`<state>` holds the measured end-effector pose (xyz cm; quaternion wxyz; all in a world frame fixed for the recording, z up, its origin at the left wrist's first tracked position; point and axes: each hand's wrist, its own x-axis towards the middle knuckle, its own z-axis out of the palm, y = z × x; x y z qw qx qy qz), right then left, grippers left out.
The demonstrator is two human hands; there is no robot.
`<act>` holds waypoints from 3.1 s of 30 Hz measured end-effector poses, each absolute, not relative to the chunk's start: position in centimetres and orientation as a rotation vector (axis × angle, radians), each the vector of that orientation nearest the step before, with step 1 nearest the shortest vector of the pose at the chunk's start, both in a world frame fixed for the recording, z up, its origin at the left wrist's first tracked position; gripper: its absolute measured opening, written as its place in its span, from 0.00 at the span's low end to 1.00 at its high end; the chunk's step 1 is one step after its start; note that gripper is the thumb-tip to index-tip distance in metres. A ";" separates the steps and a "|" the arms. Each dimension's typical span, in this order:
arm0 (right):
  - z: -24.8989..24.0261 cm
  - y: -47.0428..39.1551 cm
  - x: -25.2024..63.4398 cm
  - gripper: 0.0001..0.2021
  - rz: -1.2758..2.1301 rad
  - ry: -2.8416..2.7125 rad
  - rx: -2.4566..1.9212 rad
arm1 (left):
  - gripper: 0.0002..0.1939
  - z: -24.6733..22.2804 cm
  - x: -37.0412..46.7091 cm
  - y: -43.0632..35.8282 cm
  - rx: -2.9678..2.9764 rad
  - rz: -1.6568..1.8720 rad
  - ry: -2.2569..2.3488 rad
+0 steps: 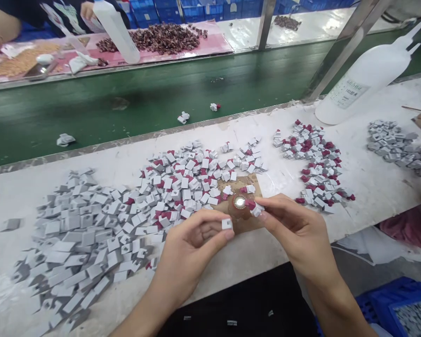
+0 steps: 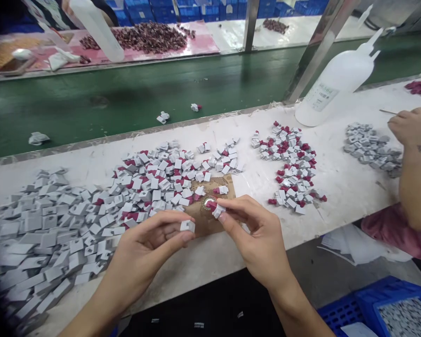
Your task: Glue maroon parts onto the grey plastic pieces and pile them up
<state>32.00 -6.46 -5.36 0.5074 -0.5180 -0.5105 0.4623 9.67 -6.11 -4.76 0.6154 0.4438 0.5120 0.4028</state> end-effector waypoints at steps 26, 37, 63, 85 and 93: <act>-2.2 -4.8 32.5 0.09 1.484 -1.517 -1.103 | 0.08 -2.2 8.3 -3.7 1.067 0.799 1.033; -0.7 -1.8 28.5 0.05 1.551 -1.440 -0.954 | 0.11 -0.7 5.4 -2.7 0.840 0.952 0.843; -0.1 -2.0 28.3 0.06 1.400 -1.545 -1.013 | 0.08 -2.1 5.6 -3.3 0.764 1.078 0.695; 0.8 16.6 15.6 0.22 0.699 -2.374 -1.393 | 0.10 0.3 -1.1 -0.7 1.331 1.033 1.467; -2.2 24.0 7.2 0.21 0.550 -2.569 -1.305 | 0.06 1.8 -1.6 5.3 1.540 1.265 1.576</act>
